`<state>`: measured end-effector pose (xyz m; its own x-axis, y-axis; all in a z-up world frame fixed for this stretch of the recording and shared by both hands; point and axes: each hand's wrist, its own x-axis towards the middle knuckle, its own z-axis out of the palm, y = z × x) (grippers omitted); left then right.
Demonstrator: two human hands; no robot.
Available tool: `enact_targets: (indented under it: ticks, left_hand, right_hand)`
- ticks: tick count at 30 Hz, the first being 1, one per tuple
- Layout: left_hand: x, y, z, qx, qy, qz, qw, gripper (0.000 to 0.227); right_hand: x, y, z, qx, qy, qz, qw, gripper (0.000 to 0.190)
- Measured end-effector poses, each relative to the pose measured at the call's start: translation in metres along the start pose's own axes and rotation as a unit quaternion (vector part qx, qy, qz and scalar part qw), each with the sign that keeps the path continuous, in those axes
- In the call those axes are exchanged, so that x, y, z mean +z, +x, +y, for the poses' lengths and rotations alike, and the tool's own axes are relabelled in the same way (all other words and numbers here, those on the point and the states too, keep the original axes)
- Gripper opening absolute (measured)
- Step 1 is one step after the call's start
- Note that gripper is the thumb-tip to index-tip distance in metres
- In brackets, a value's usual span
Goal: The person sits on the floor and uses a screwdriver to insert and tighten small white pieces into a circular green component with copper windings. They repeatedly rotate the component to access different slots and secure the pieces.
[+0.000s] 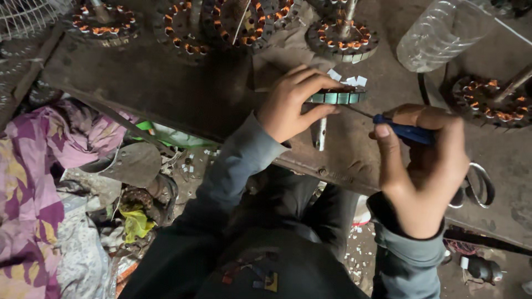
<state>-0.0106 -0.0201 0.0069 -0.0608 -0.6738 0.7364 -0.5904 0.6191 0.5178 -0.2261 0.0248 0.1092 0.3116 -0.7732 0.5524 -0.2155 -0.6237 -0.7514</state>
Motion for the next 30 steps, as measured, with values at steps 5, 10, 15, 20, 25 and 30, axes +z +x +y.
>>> enact_targets:
  ticks: [5,10,15,20,25,30]
  left_hand:
    - [0.003,-0.003,0.001,0.008,0.003,0.010,1.000,0.038]
    - [0.004,0.002,0.006,-0.013,-0.022,0.033,0.999,0.031]
    - [0.011,0.007,0.010,0.020,-0.007,0.047,0.999,0.030]
    - [0.010,0.008,0.008,0.029,-0.016,0.058,0.998,0.032]
    - [0.010,0.004,0.007,0.000,-0.040,0.050,0.998,0.031]
    - [0.009,0.001,0.009,0.002,-0.042,0.056,0.998,0.031]
  right_hand:
    - [0.009,0.001,0.014,-0.054,-0.111,-0.015,0.992,0.025]
    - [0.015,-0.007,0.061,0.007,0.115,0.078,0.990,0.026]
    - [0.032,-0.001,0.101,-0.007,0.273,0.234,0.933,0.052]
    - [-0.017,-0.005,0.087,-0.013,0.234,0.213,0.949,0.035]
    - [-0.036,-0.016,0.094,-0.035,0.221,0.178,0.958,0.030]
    - [-0.009,-0.011,0.096,-0.027,0.231,0.191,0.954,0.056]
